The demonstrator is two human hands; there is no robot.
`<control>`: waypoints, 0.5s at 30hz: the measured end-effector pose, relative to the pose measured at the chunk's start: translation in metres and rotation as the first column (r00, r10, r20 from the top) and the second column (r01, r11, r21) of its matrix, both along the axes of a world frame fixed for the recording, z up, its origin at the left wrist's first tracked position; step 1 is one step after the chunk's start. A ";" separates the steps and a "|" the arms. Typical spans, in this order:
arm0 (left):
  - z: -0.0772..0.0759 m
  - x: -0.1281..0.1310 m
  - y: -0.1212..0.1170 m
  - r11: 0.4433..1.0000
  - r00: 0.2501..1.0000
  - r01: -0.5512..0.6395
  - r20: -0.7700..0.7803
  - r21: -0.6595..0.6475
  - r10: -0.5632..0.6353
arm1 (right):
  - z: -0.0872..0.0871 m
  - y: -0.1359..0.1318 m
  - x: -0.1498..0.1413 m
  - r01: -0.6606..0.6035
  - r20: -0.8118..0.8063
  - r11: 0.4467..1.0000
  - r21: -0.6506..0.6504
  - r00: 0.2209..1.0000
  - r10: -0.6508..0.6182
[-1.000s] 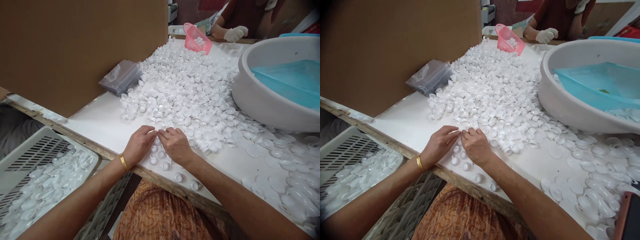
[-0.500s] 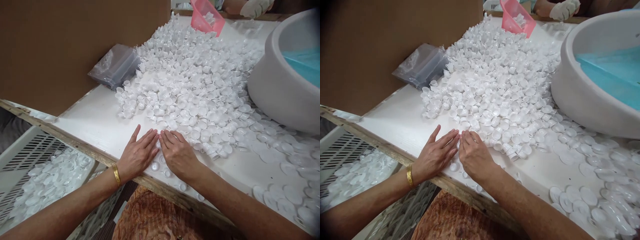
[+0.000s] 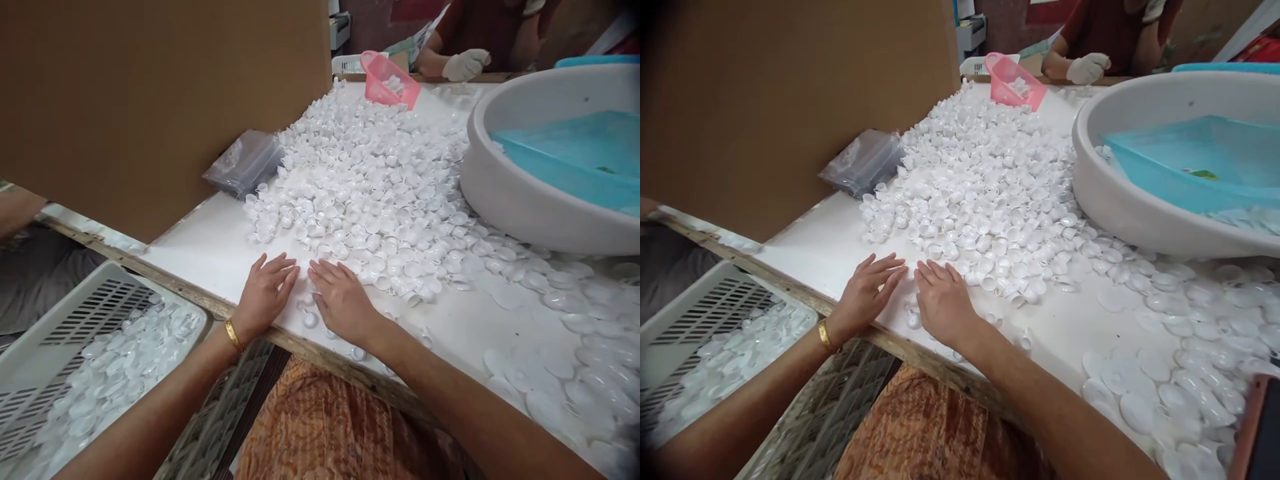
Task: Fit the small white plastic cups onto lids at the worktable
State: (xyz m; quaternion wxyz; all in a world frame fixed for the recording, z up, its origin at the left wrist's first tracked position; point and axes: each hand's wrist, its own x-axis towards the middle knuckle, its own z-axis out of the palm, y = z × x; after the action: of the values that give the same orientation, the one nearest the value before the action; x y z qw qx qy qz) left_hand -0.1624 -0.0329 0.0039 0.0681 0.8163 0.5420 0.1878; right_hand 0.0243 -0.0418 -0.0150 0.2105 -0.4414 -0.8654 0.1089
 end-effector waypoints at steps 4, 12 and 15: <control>0.011 -0.003 0.019 0.976 0.967 -0.216 0.136 0.009 0.213 | 0.015 -0.002 0.007 0.118 -0.103 0.992 0.046 0.988 -0.112; -0.016 0.046 0.079 0.950 0.947 -0.287 -0.111 0.119 0.300 | 0.007 -0.014 0.023 0.244 -0.240 0.969 0.042 0.944 -0.228; -0.024 0.050 0.077 0.973 0.960 -0.218 -0.165 0.077 0.228 | 0.004 -0.019 0.031 0.295 -0.233 0.955 -0.015 0.928 -0.290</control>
State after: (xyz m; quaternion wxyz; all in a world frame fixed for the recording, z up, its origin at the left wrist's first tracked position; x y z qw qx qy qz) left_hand -0.1123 0.0442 -0.0197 -0.0245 0.7647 0.6288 0.1386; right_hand 0.0549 -0.0610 -0.0112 0.3290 -0.5475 -0.7603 0.1186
